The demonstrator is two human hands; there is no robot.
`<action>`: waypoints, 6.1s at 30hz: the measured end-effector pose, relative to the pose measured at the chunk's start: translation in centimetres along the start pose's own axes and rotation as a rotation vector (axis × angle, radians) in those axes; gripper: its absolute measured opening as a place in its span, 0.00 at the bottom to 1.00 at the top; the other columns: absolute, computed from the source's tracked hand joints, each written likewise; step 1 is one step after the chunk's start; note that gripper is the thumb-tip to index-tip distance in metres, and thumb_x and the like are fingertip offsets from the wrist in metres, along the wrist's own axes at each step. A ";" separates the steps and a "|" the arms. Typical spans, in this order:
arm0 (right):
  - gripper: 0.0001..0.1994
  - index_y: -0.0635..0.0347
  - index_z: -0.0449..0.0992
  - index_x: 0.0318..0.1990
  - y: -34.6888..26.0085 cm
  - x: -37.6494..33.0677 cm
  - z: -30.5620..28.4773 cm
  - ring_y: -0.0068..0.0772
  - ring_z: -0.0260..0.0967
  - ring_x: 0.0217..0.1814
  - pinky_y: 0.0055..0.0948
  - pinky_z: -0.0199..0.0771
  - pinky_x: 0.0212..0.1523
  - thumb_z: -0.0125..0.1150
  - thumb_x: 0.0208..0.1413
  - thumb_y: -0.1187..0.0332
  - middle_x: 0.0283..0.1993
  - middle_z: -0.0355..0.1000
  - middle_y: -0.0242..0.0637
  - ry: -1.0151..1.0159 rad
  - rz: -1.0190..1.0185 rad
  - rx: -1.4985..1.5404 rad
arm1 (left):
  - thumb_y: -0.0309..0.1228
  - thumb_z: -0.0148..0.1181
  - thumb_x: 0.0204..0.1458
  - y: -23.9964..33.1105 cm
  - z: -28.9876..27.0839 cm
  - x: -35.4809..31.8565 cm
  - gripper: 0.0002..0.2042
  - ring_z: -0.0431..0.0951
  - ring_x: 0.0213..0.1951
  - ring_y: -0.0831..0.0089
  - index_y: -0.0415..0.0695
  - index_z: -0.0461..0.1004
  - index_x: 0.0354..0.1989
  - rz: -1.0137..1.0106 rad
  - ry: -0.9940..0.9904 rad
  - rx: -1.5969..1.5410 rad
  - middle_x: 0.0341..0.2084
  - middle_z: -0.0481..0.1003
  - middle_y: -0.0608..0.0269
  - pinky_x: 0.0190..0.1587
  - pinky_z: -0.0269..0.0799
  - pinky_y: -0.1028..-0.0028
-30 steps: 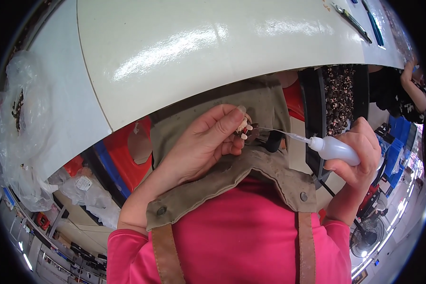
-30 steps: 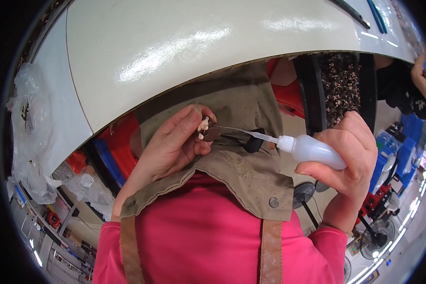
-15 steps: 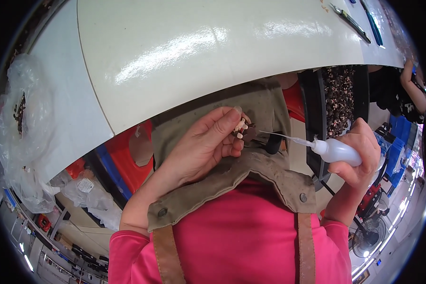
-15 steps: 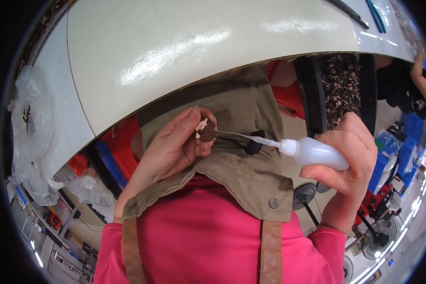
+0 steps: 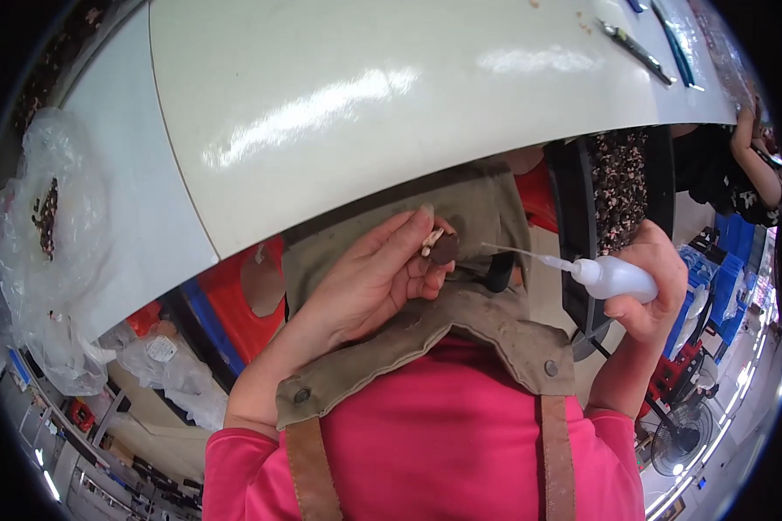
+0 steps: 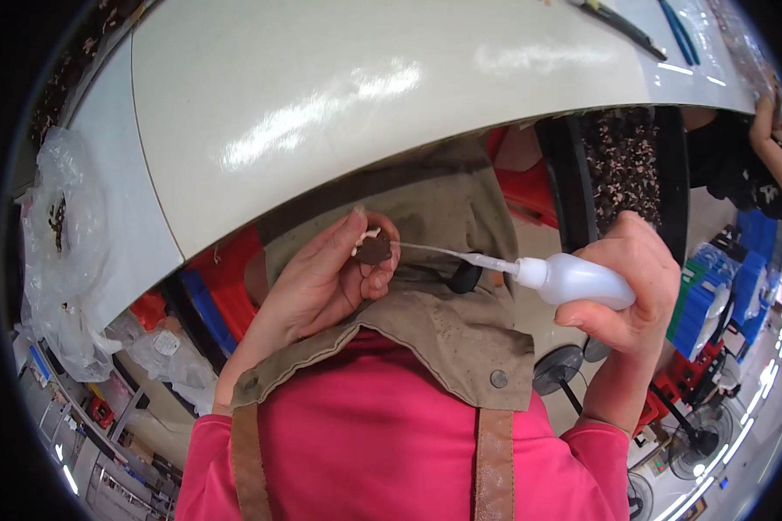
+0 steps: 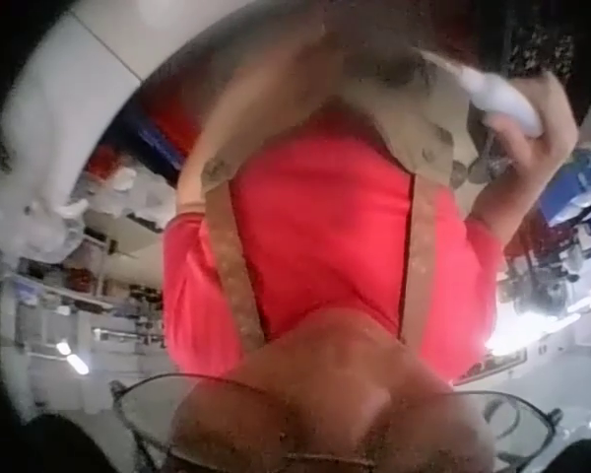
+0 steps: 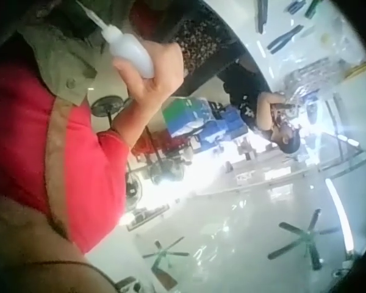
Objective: Assembling small toy figurines by attaching heads to bodies and applying glue from a bottle.
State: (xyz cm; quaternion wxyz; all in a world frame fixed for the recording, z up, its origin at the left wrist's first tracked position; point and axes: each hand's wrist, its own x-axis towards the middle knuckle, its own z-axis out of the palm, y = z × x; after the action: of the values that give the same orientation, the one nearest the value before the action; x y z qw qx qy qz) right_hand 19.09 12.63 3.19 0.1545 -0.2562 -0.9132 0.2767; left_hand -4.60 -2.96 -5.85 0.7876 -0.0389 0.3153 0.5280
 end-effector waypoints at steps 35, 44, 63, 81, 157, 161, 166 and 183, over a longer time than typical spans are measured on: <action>0.06 0.64 0.73 0.39 4.5 16.2 -5.0 0.15 0.63 0.36 0.16 0.63 0.38 0.56 0.57 0.71 0.34 0.71 0.28 0.582 0.087 -0.080 | 0.31 0.41 0.63 2.2 -1.4 -1.1 0.13 0.71 0.44 0.76 0.44 0.63 0.54 0.072 -0.278 -0.124 0.47 0.68 0.58 0.45 0.70 0.76; 0.08 0.63 0.74 0.41 3.3 16.5 -5.7 0.22 0.69 0.40 0.21 0.68 0.40 0.52 0.58 0.70 0.38 0.74 0.34 0.407 0.145 -0.119 | 0.30 0.40 0.63 2.2 -1.1 -2.1 0.14 0.71 0.45 0.76 0.43 0.63 0.55 0.129 -0.288 -0.130 0.47 0.68 0.58 0.47 0.71 0.75; 0.10 0.61 0.73 0.41 5.3 21.0 -3.7 0.33 0.68 0.38 0.28 0.69 0.41 0.56 0.55 0.67 0.37 0.70 0.39 0.125 -0.019 -0.196 | 0.31 0.41 0.62 0.3 1.1 -3.1 0.15 0.70 0.47 0.75 0.41 0.62 0.56 0.201 -0.319 -0.094 0.48 0.67 0.56 0.46 0.70 0.75; 0.08 0.62 0.73 0.39 5.4 14.9 0.2 0.36 0.71 0.37 0.28 0.70 0.37 0.57 0.53 0.69 0.36 0.71 0.39 0.121 -0.018 -0.283 | 0.29 0.44 0.61 0.1 -1.4 -1.0 0.18 0.68 0.52 0.73 0.42 0.59 0.59 0.214 -0.325 -0.110 0.50 0.67 0.58 0.49 0.68 0.73; 0.08 0.62 0.68 0.39 -2.8 -0.2 14.9 0.13 0.65 0.36 0.14 0.65 0.36 0.60 0.53 0.76 0.36 0.68 0.27 -0.208 0.632 1.207 | 0.33 0.51 0.59 -2.4 -5.3 -1.2 0.17 0.71 0.45 0.80 0.40 0.65 0.55 0.184 -0.033 0.229 0.43 0.72 0.65 0.49 0.68 0.79; 0.08 0.63 0.68 0.41 -2.7 -0.7 15.2 0.14 0.66 0.37 0.15 0.66 0.38 0.59 0.54 0.76 0.38 0.69 0.29 -0.154 0.571 1.161 | 0.31 0.50 0.59 -2.5 -5.0 -1.2 0.17 0.73 0.44 0.78 0.39 0.65 0.55 0.165 0.000 0.206 0.42 0.72 0.64 0.49 0.69 0.78; 0.09 0.64 0.67 0.40 -3.2 -0.3 14.7 0.25 0.70 0.39 0.21 0.71 0.41 0.59 0.54 0.73 0.39 0.69 0.37 -0.155 0.637 1.205 | 0.32 0.49 0.59 -2.8 -5.3 -0.7 0.17 0.73 0.45 0.78 0.38 0.64 0.55 0.132 -0.058 0.004 0.43 0.72 0.63 0.48 0.70 0.80; 0.05 0.66 0.68 0.39 -2.1 -0.8 14.5 0.25 0.71 0.41 0.23 0.72 0.44 0.55 0.56 0.76 0.40 0.70 0.37 -0.182 0.664 1.159 | 0.33 0.50 0.59 -3.4 -5.3 0.5 0.17 0.71 0.45 0.78 0.40 0.65 0.55 0.133 -0.018 0.100 0.44 0.72 0.63 0.48 0.68 0.79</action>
State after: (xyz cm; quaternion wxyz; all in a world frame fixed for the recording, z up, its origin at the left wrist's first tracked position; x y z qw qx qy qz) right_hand 12.77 4.52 -7.32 0.0963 -0.3747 -0.4993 0.7752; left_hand -3.99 -6.14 -11.24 0.7545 0.0263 0.3363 0.5629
